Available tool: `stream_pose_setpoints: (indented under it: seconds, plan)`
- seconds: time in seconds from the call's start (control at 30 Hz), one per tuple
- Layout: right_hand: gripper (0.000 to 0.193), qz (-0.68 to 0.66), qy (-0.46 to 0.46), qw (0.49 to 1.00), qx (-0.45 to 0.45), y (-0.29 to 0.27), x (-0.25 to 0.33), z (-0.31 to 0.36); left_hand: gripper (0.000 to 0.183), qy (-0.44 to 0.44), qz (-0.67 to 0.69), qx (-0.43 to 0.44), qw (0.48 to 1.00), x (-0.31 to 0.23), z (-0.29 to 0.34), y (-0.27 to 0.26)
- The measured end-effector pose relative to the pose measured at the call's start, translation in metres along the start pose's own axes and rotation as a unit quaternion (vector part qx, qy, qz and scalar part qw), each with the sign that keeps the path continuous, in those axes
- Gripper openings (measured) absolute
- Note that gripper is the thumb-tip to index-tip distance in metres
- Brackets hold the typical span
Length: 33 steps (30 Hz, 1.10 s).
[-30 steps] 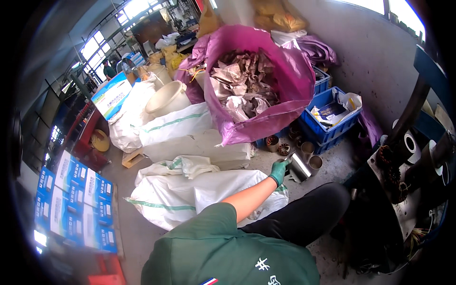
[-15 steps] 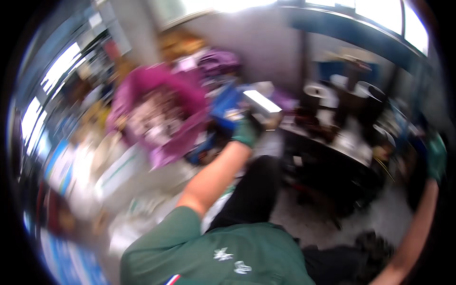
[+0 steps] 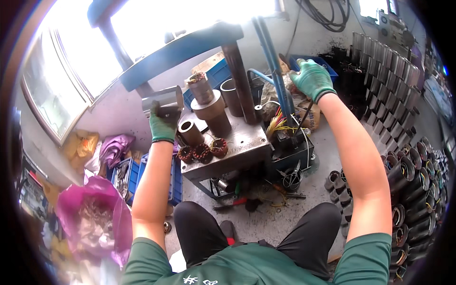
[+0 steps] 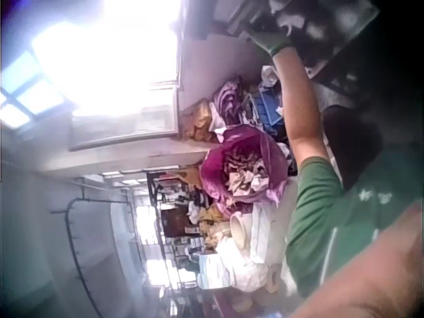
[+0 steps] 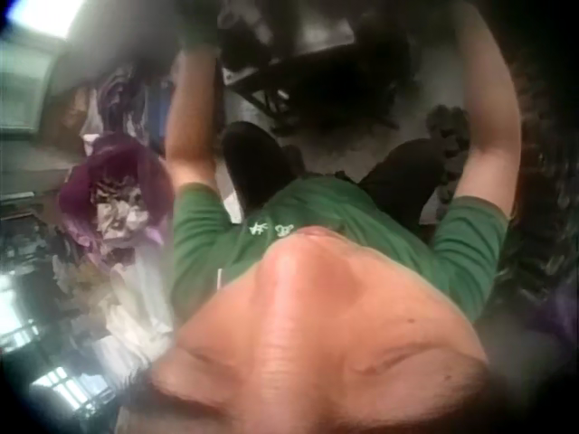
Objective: The person trims wire ends on motor components using shears and then places each component into a metal housing before using a vertical press to secure them.
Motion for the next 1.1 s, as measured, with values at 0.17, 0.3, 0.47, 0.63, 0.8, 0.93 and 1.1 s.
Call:
stream_pose_setpoints:
  seconds: [0.17, 0.3, 0.47, 0.63, 0.8, 0.93, 1.1]
  plan:
    - [0.042, 0.009, 0.001, 0.998, 0.060, 0.008, 0.000, -0.003, 0.051, 0.096, -0.043, -0.090, 0.990, 0.003, -0.068, 0.008]
    - [0.036, 0.006, 0.027, 0.998, 0.062, 0.012, -0.006, -0.004, 0.056, 0.154, -0.091, -0.141, 0.974, 0.017, -0.098, 0.029]
    - [0.042, 0.026, 0.020, 0.994, 0.100, 0.005, -0.002, -0.001, 0.068, 0.201, -0.108, -0.159, 0.961, 0.029, -0.119, 0.054]
    - [0.041, 0.019, 0.021, 0.994, 0.104, 0.007, -0.002, -0.001, 0.077, 0.215, -0.167, -0.080, 0.959, 0.025, -0.153, 0.059]
    - [0.038, 0.019, 0.022, 0.994, 0.105, 0.005, -0.001, 0.005, 0.071, 0.224, -0.295, 0.027, 0.928, 0.028, -0.163, 0.086]
    - [0.035, 0.007, 0.021, 0.995, 0.096, -0.003, 0.001, 0.019, 0.070, 0.237, -0.413, 0.022, 0.879, 0.037, -0.156, 0.100]
    - [0.033, 0.020, 0.009, 0.998, 0.058, -0.006, -0.006, 0.039, 0.073, 0.212, -0.433, 0.045, 0.875, 0.041, -0.154, 0.109]
Point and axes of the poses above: each hand's wrist, its own z-axis away from the middle knuckle, its own y-axis out of the palm, x = y × z, the point moved 4 cm from there along -z, towards the middle knuckle, and after that the axes turned 1 degree about x, right-handed, at the moved point
